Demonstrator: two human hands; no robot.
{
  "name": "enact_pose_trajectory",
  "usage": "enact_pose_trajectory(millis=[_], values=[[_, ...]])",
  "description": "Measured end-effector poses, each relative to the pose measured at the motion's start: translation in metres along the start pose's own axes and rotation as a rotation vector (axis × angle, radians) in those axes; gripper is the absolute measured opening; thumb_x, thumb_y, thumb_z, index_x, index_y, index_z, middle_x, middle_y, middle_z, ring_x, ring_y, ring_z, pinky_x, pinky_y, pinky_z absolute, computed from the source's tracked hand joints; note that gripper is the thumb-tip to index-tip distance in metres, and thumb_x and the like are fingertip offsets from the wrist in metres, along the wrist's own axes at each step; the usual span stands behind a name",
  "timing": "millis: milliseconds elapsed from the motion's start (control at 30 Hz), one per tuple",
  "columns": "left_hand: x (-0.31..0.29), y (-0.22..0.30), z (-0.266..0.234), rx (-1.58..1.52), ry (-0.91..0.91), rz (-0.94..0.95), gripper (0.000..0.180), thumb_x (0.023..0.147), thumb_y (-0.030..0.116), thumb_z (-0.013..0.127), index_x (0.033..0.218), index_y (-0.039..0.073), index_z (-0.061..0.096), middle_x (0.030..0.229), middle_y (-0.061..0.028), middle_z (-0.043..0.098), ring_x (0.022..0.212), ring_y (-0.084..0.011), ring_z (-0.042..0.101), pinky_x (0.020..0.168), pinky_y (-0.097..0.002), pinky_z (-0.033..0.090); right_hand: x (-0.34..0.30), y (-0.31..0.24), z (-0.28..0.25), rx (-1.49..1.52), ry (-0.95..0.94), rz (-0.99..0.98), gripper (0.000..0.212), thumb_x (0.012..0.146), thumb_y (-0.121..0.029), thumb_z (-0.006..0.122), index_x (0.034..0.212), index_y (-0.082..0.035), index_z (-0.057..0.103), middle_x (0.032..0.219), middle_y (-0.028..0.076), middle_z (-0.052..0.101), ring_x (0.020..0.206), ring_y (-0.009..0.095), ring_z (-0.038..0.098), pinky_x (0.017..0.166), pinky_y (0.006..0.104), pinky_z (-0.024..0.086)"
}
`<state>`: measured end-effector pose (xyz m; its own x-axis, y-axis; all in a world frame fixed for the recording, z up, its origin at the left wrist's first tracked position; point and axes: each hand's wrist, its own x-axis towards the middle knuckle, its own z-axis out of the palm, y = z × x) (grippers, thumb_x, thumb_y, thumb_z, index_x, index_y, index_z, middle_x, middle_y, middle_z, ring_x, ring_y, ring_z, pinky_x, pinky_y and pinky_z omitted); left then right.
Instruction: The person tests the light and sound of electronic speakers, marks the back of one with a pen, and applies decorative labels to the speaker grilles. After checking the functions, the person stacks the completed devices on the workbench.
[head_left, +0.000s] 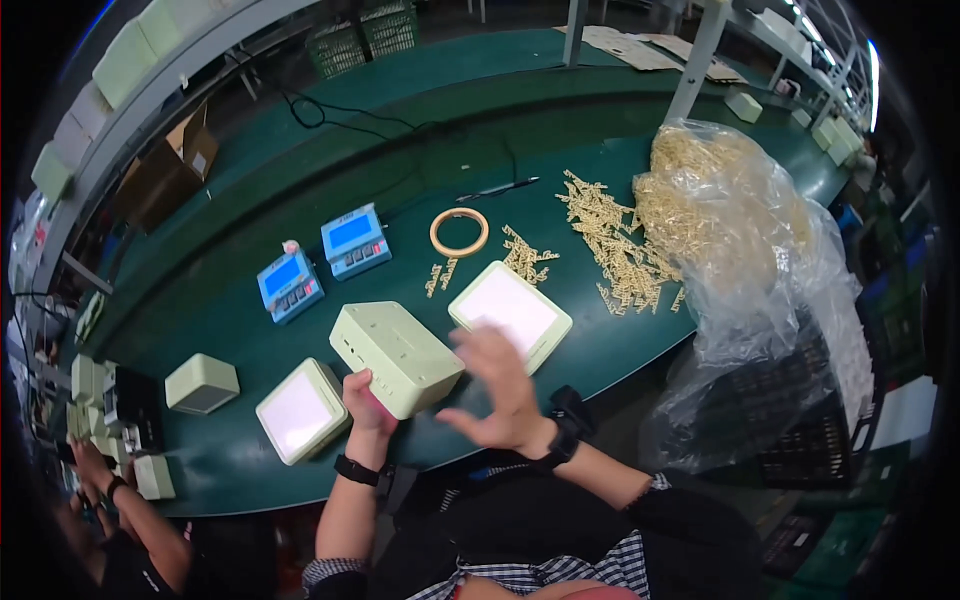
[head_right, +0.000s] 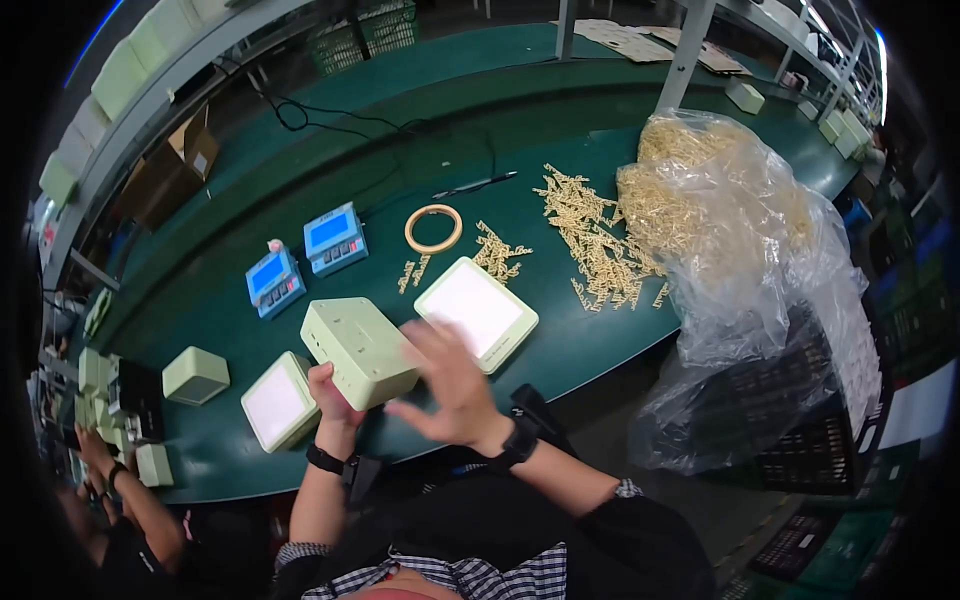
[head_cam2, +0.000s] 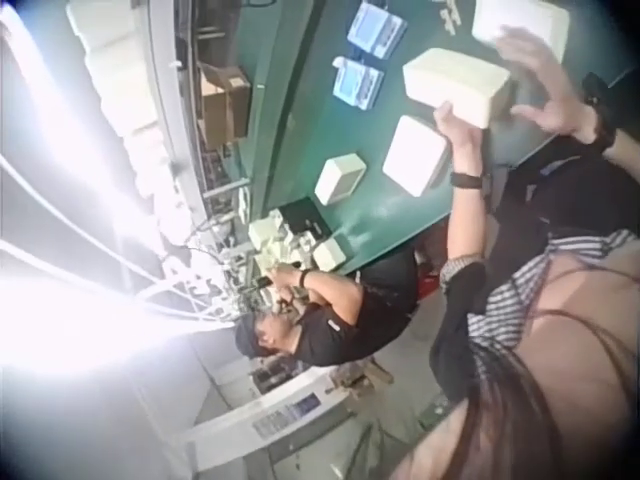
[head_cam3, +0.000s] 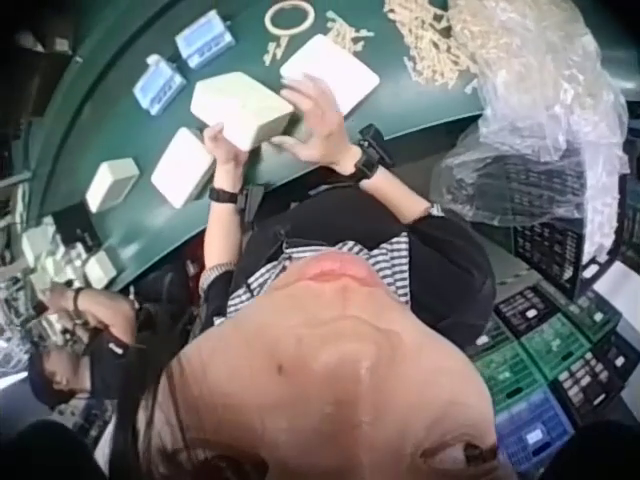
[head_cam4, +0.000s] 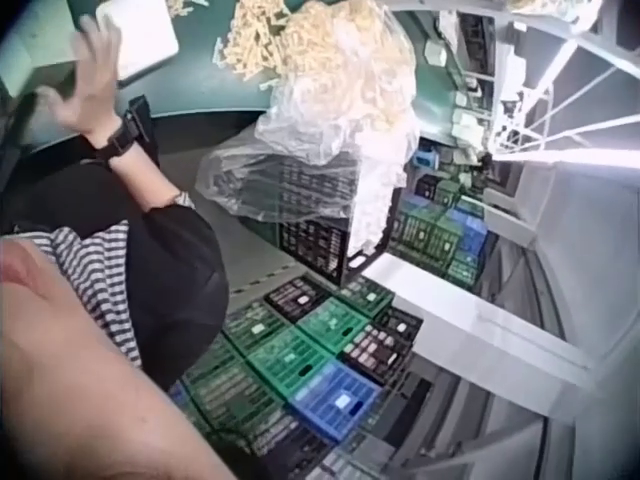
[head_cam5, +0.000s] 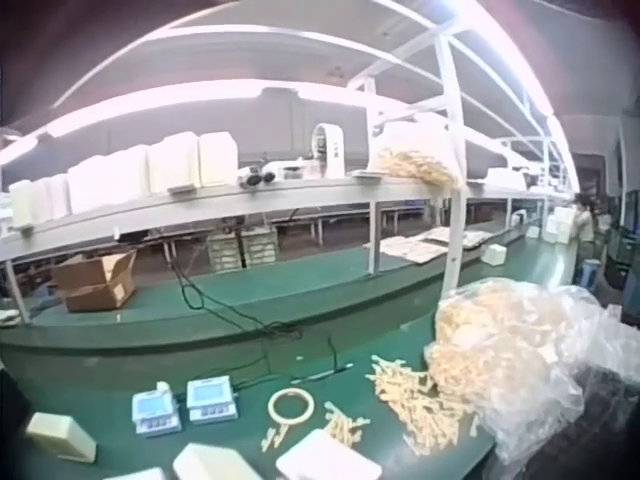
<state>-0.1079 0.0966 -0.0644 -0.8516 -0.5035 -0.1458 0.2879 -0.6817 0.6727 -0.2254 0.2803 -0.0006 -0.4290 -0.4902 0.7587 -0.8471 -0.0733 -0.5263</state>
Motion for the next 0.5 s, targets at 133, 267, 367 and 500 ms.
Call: enact_pose_trajectory(millis=[133,267,367,500], values=[[0.009,-0.003,-0.019,0.011,-0.098,0.126,0.081,0.072,0.036,0.058,0.142,-0.002,0.039,0.134,-0.0198,0.054,0.121,-0.0359,0.055,0.104,-0.046,0.044,-0.005,0.028,-0.025,-0.359,0.117,0.329,0.091,0.063,-0.033,0.089,0.136,-0.002,0.043,0.134,0.024,0.046,0.129,0.044,0.041,0.109,0.0517,0.031],[0.007,-0.012,-0.032,-0.104,-0.099,0.124,0.082,0.072,0.034,0.059,0.142,-0.003,0.038,0.135,-0.0198,0.054,0.12,-0.0359,0.056,0.104,-0.0452,0.044,-0.027,0.066,-0.031,-0.412,-0.005,0.662,0.094,0.059,-0.032,0.091,0.134,-0.001,0.043,0.136,0.022,0.044,0.125,0.042,0.044,0.106,0.0491,0.035],[0.007,-0.016,-0.042,-0.068,-0.162,0.056,0.083,0.071,0.033,0.061,0.142,-0.003,0.038,0.135,-0.0201,0.053,0.121,-0.036,0.056,0.104,-0.0449,0.044,-0.03,0.072,-0.028,-0.196,-0.098,0.736,0.094,0.059,-0.029,0.091,0.134,0.0,0.043,0.135,0.021,0.043,0.124,0.041,0.045,0.105,0.0473,0.037],[0.01,-0.015,-0.036,-0.094,-0.15,0.071,0.084,0.071,0.033,0.063,0.142,-0.003,0.038,0.136,-0.0199,0.053,0.121,-0.0358,0.056,0.105,-0.0448,0.044,-0.022,0.053,-0.024,-0.146,-0.046,0.67,0.09,0.06,-0.022,0.091,0.133,-0.001,0.044,0.133,0.02,0.044,0.127,0.037,0.044,0.106,0.0445,0.037]])
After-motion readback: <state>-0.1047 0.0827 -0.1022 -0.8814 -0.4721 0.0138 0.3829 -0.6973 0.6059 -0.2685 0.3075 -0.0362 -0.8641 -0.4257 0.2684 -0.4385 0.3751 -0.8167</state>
